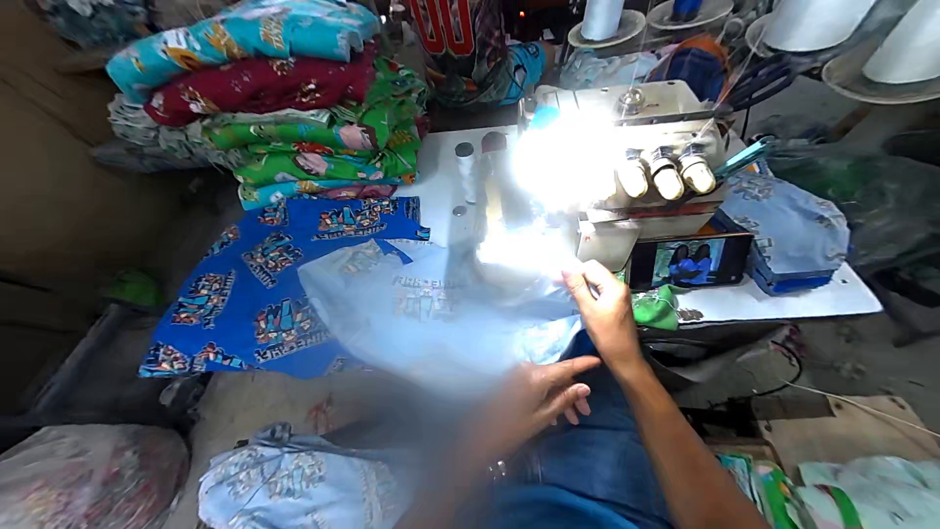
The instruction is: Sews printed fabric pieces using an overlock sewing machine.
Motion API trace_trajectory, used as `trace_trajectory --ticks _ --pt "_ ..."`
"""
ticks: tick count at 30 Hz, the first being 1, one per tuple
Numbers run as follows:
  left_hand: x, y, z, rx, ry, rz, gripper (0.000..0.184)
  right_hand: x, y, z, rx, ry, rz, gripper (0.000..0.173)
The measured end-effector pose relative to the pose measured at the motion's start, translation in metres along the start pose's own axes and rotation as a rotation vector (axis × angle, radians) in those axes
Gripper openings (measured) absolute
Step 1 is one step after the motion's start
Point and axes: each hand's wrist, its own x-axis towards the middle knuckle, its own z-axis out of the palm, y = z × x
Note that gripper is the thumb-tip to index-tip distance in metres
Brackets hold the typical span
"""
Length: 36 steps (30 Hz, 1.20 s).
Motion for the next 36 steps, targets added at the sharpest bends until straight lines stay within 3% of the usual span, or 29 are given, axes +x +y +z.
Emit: trace_trajectory --ticks 3,6,9,10,12,14,17,20,28,30,33,36 --pt "0.01 0.021 -0.025 0.046 0.209 0.074 0.026 0.006 0.016 -0.016 -0.062 0.064 0.005 0.014" --pt "0.025 0.021 -0.044 0.033 0.42 -0.03 0.03 -0.01 0.004 -0.019 0.047 -0.016 -0.049 0.025" --pt "0.036 0.015 -0.053 -0.067 0.375 -0.169 0.051 -0.03 -0.015 -0.013 0.241 -0.095 -0.138 0.021" --pt "0.038 0.014 -0.055 -0.094 0.341 -0.187 0.05 -0.033 -0.019 -0.013 0.281 -0.084 -0.181 0.018" --pt "0.041 0.013 -0.057 -0.097 0.343 -0.17 0.023 -0.033 -0.024 -0.013 0.316 -0.021 -0.208 0.015" --pt "0.042 0.012 -0.063 0.031 0.332 -0.087 0.008 -0.033 -0.025 -0.017 0.325 0.012 -0.12 0.024" --pt "0.041 0.012 -0.07 0.318 0.326 0.003 0.018 -0.031 -0.026 -0.022 0.35 -0.044 0.046 0.035" --pt "0.04 0.016 -0.069 0.485 0.314 0.04 0.025 -0.031 -0.023 -0.024 0.396 -0.072 0.088 0.016" --pt "0.037 0.011 -0.071 0.59 0.365 0.097 0.028 -0.031 -0.019 -0.026 0.428 -0.042 0.041 0.009" --pt "0.036 0.017 -0.075 0.544 0.373 0.084 0.027 -0.033 -0.018 -0.022 0.482 -0.101 0.01 0.017" --pt "0.037 0.029 -0.091 0.442 0.393 0.048 0.02 -0.04 -0.008 -0.009 0.566 -0.337 0.004 0.045" --pt "0.042 0.033 -0.111 0.507 0.499 0.037 0.02 -0.053 0.0 0.004 0.432 -0.418 0.032 0.025"
